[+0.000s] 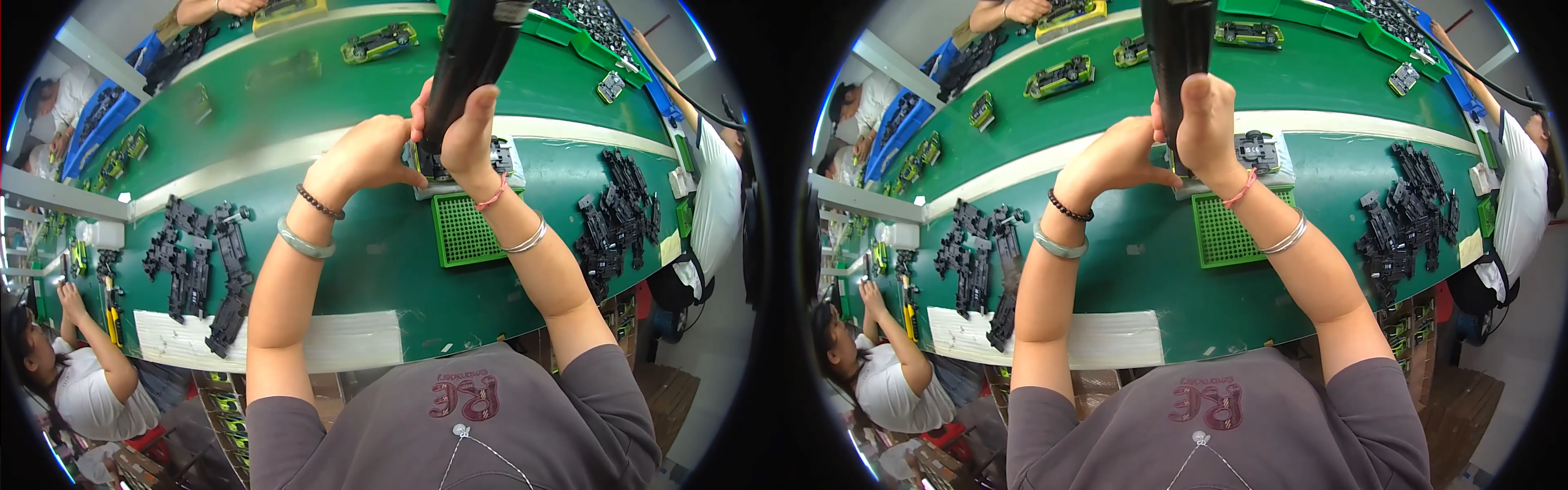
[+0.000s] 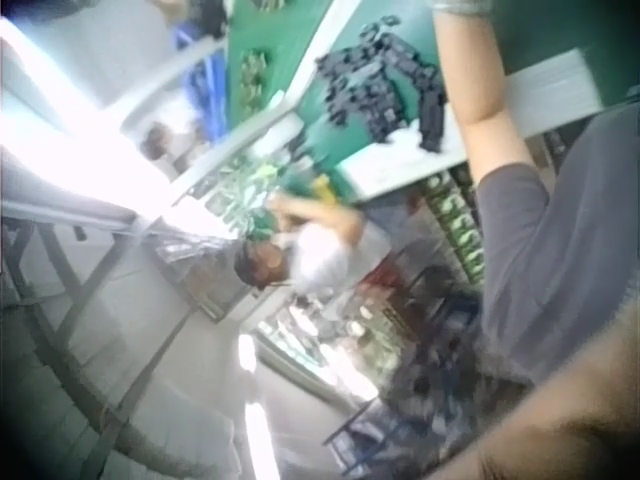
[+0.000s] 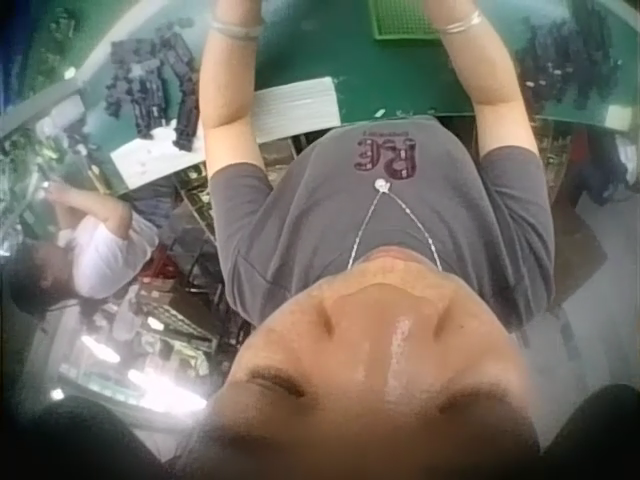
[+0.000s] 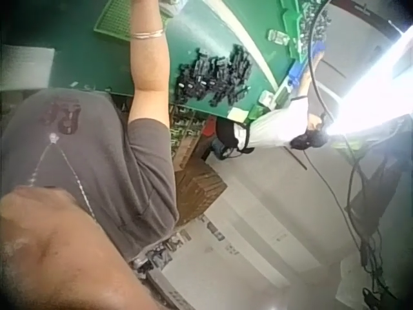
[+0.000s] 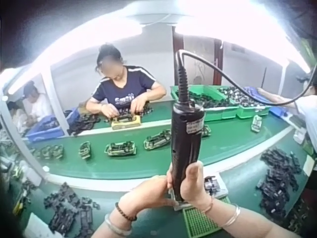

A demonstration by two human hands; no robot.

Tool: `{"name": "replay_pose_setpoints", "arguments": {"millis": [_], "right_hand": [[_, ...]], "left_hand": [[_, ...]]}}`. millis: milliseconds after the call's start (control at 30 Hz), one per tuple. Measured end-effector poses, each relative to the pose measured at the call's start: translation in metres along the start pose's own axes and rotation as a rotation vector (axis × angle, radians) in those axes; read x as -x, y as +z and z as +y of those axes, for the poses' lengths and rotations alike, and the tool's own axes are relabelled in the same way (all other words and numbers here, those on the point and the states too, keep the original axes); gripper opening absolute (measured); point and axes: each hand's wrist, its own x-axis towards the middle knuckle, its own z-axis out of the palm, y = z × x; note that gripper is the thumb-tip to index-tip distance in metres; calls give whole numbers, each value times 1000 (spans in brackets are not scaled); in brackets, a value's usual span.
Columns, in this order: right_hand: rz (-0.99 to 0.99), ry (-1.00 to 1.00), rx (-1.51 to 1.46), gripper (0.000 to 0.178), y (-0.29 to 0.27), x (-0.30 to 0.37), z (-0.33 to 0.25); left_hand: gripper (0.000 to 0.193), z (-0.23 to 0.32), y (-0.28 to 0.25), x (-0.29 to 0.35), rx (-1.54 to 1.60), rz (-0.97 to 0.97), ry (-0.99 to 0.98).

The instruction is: The person assembles toy cars by taking them from a conveyor belt, driving screws into their underside using an electric screwdriver, and placing the cars into a storage tray.

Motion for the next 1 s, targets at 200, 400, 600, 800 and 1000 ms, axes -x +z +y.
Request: {"name": "replay_pose_setpoints", "arguments": {"millis": [200, 400, 600, 800, 1000], "right_hand": [[-84, 44, -30, 81, -6, 1, -7], [16, -69, -41, 93, -64, 11, -78], [206, 9, 165, 90, -150, 76, -65], [248, -10, 136, 85, -161, 92, -51], [187, -8, 165, 84, -156, 89, -56]], "left_hand": [[57, -3, 5, 6, -78, -33, 22], [57, 11, -1, 4, 4, -16, -24], [42, 4, -57, 17, 801, 281, -59], [48, -50, -109, 39, 272, 396, -260], [46, -101, -72, 15, -603, -3, -368]]}}
